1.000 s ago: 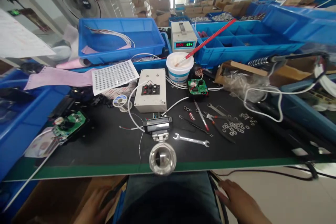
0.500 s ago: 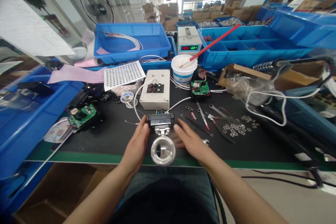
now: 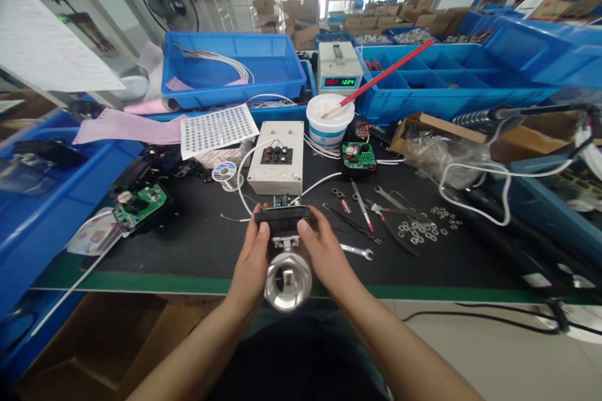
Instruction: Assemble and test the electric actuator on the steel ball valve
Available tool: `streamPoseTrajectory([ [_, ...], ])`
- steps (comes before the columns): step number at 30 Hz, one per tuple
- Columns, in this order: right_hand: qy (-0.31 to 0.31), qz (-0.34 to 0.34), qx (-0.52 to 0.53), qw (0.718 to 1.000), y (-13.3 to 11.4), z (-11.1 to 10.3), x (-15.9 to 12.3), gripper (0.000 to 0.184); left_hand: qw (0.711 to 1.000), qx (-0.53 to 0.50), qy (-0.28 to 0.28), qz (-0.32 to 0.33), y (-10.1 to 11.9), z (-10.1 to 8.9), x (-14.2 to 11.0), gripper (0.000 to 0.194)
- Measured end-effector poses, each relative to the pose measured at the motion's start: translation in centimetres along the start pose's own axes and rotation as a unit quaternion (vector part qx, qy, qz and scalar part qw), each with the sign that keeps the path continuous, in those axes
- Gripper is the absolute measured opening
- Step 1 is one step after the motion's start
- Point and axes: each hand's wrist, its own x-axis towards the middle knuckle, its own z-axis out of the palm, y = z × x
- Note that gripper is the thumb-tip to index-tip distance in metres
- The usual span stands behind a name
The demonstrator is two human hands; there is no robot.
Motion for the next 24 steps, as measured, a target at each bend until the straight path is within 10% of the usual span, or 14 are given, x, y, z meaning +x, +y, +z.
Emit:
streamPoseTrajectory([
  [5,0.004,0.009,-0.075,0.997,-0.2,-0.8,0.9,0.069,0.999,0.046,-0.003,-0.018,-0.8,-1.0,1.5,0.055],
  [9,-0.066,-0.034,-0.252,0.965,-2.5,-5.5,0.4,0.051,0.987,0.132,0.008,0.09,-1.2,-3.9,0.9,0.052],
  [12,-0.016,-0.128,-0.48,0.868,-4.2,-9.4,-0.8,0.022,0.922,0.272,-0.049,0.272,-0.2,-5.8,-0.6,0.048],
  [17,-0.083,-0.212,-0.712,0.664,-3.0,-10.4,-1.4,0.006,0.71,0.316,-0.243,0.581,2.8,-2.9,-2.6,0.019],
  [21,-0.096,-0.265,-0.786,0.55,-2.2,-9.5,-1.2,0.008,0.663,0.346,-0.287,0.598,3.4,0.0,-2.8,0.011],
  [24,-0.126,-0.273,-0.801,0.518,-3.0,-9.3,-1.1,0.016,0.631,0.378,-0.314,0.6,3.5,0.3,-2.7,0.013],
])
